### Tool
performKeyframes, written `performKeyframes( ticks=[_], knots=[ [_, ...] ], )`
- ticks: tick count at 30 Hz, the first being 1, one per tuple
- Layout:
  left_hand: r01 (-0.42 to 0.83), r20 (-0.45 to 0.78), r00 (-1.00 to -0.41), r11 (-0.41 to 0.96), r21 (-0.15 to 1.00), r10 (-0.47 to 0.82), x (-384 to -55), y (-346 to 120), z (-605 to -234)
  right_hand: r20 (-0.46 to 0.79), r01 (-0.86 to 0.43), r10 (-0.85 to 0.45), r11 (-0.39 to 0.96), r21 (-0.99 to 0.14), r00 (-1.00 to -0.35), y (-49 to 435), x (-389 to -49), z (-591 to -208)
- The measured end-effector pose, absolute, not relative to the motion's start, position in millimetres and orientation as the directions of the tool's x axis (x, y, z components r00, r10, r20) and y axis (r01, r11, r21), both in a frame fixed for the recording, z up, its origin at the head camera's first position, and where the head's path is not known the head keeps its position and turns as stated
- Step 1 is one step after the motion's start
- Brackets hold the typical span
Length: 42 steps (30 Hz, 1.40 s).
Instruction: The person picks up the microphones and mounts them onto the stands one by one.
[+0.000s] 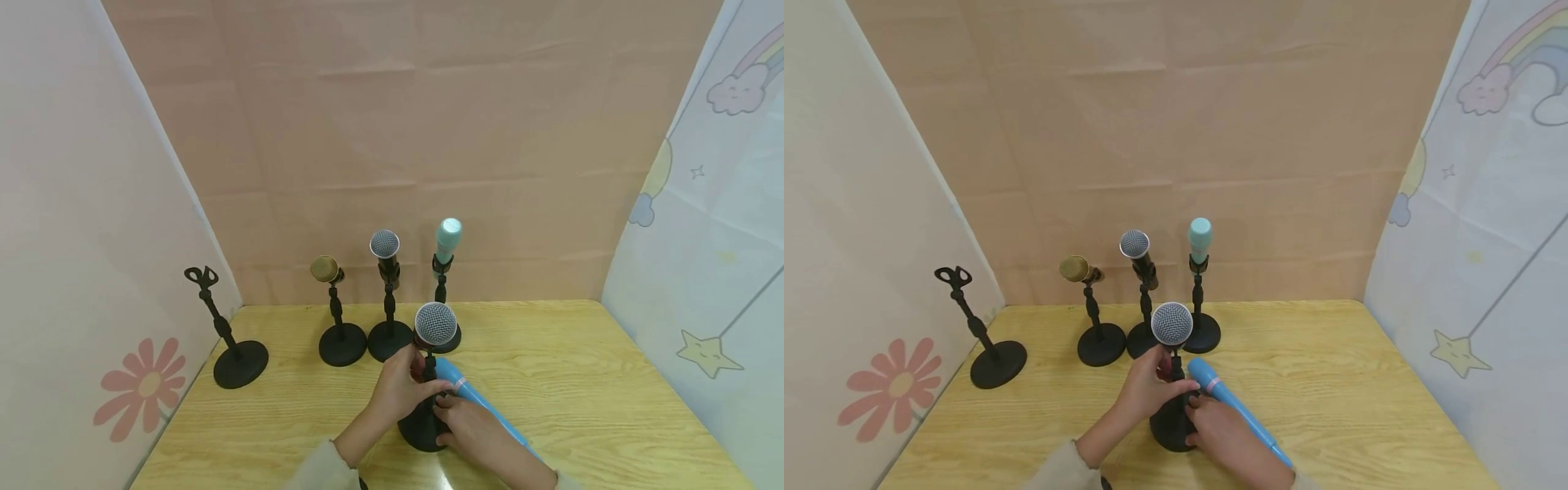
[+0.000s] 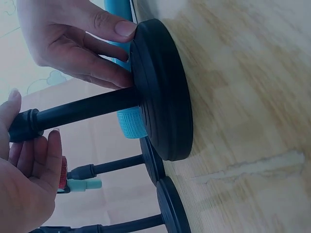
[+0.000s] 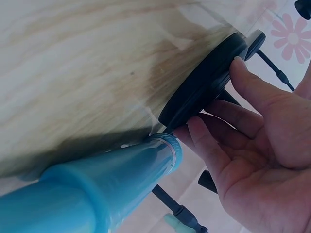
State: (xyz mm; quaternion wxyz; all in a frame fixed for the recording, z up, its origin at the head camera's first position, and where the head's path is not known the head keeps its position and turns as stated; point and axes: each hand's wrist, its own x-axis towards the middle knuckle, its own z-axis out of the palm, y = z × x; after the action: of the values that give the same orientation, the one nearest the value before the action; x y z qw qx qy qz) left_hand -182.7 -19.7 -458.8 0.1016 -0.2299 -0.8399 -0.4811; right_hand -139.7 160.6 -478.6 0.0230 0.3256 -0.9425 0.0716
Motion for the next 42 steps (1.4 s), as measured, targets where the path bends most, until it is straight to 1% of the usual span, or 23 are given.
performKeyframes(
  ticks=[4,6,8,11,13,15,17,20,24,28,33,35,39,42],
  knots=[
    [0.472,0.367,-0.876,0.401,0.785,0.312,-181.4,-22.5,-459.0,0.091,-0.614,-0.607,0.780,-0.119,-0.789,160.4,-139.7,-478.8],
    [0.482,0.356,-0.867,0.401,0.779,0.350,-180.1,-25.3,-459.3,0.089,-0.613,-0.606,0.781,-0.122,-0.790,160.5,-139.4,-479.0],
    [0.506,0.348,-0.844,0.396,0.766,0.407,-179.3,-28.8,-459.4,0.090,-0.613,-0.606,0.780,-0.127,-0.790,160.6,-139.3,-479.5],
    [0.548,0.334,-0.794,0.360,0.755,0.509,-180.4,-34.2,-459.3,0.094,-0.611,-0.604,0.780,-0.137,-0.792,161.0,-138.9,-480.2],
    [0.559,0.321,-0.761,0.320,0.765,0.563,-182.4,-37.1,-459.2,0.097,-0.609,-0.601,0.780,-0.146,-0.793,161.2,-139.1,-480.6],
    [0.555,0.309,-0.741,0.284,0.782,0.596,-184.2,-38.9,-459.0,0.097,-0.606,-0.598,0.781,-0.151,-0.796,161.6,-138.7,-480.6],
    [0.539,0.302,-0.740,0.261,0.801,0.601,-184.8,-39.8,-459.0,0.102,-0.609,-0.600,0.779,-0.148,-0.793,161.9,-138.4,-481.0],
    [0.502,0.299,-0.776,0.258,0.825,0.555,-183.8,-39.2,-460.7,0.101,-0.612,-0.604,0.778,-0.141,-0.791,162.1,-137.7,-481.2],
    [0.467,0.313,-0.837,0.287,0.836,0.450,-181.2,-36.5,-462.2,0.101,-0.615,-0.607,0.776,-0.136,-0.788,162.3,-137.8,-482.1],
    [0.475,0.329,-0.846,0.313,0.823,0.419,-179.5,-35.2,-459.8,0.103,-0.613,-0.604,0.779,-0.134,-0.790,162.7,-138.3,-482.9],
    [0.472,0.294,-0.835,0.331,0.817,0.465,-179.8,-38.7,-456.7,0.088,-0.601,-0.595,0.787,-0.139,-0.799,162.5,-138.1,-482.7],
    [0.475,0.260,-0.827,0.372,0.798,0.498,-180.6,-41.7,-456.8,0.085,-0.597,-0.591,0.790,-0.142,-0.802,162.4,-137.8,-482.3],
    [0.491,0.151,-0.808,0.507,0.709,0.570,-181.1,-49.4,-461.4,0.092,-0.588,-0.581,0.793,-0.160,-0.809,162.6,-137.3,-482.3],
    [0.497,0.068,-0.807,0.611,0.616,0.587,-177.2,-55.8,-467.5,0.079,-0.574,-0.570,0.797,-0.188,-0.818,163.4,-136.7,-481.4]
  ],
)
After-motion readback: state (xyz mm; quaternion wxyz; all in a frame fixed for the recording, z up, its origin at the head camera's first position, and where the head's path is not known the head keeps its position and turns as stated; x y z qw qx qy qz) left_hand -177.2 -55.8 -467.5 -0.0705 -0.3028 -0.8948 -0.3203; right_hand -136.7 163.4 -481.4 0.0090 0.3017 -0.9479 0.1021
